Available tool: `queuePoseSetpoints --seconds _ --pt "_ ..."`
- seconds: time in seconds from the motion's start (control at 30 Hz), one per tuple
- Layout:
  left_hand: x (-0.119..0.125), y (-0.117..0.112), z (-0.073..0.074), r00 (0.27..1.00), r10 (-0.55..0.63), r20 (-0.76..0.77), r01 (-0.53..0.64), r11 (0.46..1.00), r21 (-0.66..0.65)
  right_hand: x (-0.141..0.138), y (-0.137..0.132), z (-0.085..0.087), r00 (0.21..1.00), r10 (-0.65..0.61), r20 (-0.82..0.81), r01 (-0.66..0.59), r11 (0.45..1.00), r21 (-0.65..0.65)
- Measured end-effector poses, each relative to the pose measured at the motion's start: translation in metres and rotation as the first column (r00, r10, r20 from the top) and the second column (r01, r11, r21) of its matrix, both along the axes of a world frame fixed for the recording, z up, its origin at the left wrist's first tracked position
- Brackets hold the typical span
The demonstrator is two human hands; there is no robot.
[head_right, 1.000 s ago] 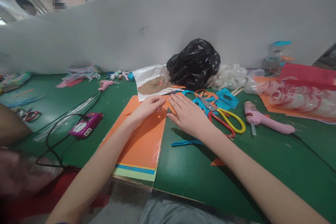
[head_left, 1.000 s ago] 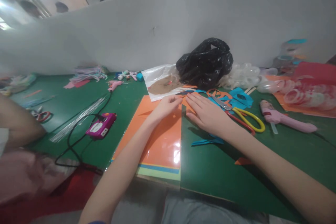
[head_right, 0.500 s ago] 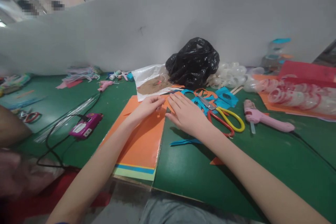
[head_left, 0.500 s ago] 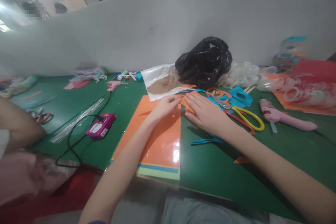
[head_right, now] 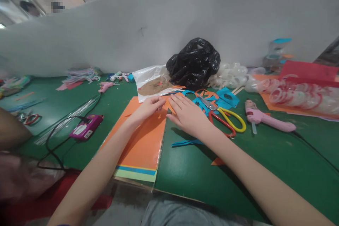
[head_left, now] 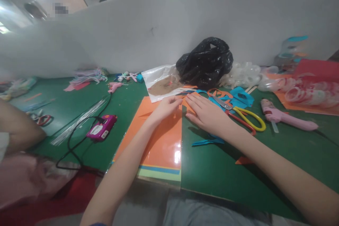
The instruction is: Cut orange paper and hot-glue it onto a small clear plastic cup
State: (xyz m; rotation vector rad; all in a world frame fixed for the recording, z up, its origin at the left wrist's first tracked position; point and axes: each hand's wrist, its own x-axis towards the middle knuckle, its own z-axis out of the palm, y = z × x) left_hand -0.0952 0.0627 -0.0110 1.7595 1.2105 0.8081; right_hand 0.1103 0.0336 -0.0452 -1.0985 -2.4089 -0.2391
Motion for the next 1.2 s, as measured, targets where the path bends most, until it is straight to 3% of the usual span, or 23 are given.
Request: queuePoseSetpoints --seconds 0.23,0.33,0.43,0.53,0.6,0.67,0.73,0.8,0.9,1.0,1.2 --pt "0.001 -0.001 0.002 0.999 0.032 -0.018 -0.032 0.999 -0.022 0.0 -0.001 0.0 1.0 -0.006 -0.014 0.006 1.0 -0.01" --pt "0.001 -0.002 0.003 0.997 0.069 -0.036 -0.071 0.995 -0.064 0.01 -0.001 0.013 0.994 -0.066 -0.085 0.066 0.998 -0.006" --pt "0.002 0.0 0.002 0.995 0.095 -0.01 -0.095 0.993 -0.074 0.032 -0.001 0.033 0.949 -0.218 -0.229 0.221 0.975 -0.014" --pt "0.004 0.001 0.002 0.977 0.21 0.04 -0.212 0.976 0.041 0.058 -0.007 0.042 0.856 -0.442 -0.267 0.448 0.893 -0.044" --pt "0.006 0.002 0.001 0.959 0.277 0.057 -0.283 0.94 0.188 0.072 -0.015 0.037 0.79 -0.589 -0.17 0.587 0.807 -0.068" --pt "0.009 0.003 -0.002 0.95 0.3 0.082 -0.311 0.915 0.257 0.081 -0.025 0.025 0.737 -0.676 0.002 0.672 0.733 -0.105" --pt "0.013 0.003 -0.007 0.937 0.312 0.16 -0.334 0.932 0.14 0.086 -0.033 0.012 0.716 -0.671 0.191 0.697 0.698 -0.162" --pt "0.017 0.004 -0.011 0.906 0.331 0.262 -0.311 0.943 -0.116 0.088 -0.039 0.003 0.71 -0.64 0.294 0.701 0.684 -0.202" --pt "0.021 0.004 -0.012 0.88 0.314 0.356 -0.157 0.9 -0.406 0.087 -0.042 -0.001 0.697 -0.637 0.329 0.712 0.666 -0.222" --pt "0.021 0.001 -0.01 0.9 0.213 0.381 -0.007 0.88 -0.474 0.088 -0.04 -0.002 0.674 -0.639 0.37 0.734 0.637 -0.235" --pt "0.027 -0.006 -0.015 0.922 0.101 0.374 0.108 0.86 -0.499 0.091 -0.034 -0.011 0.675 -0.633 0.379 0.733 0.632 -0.252"
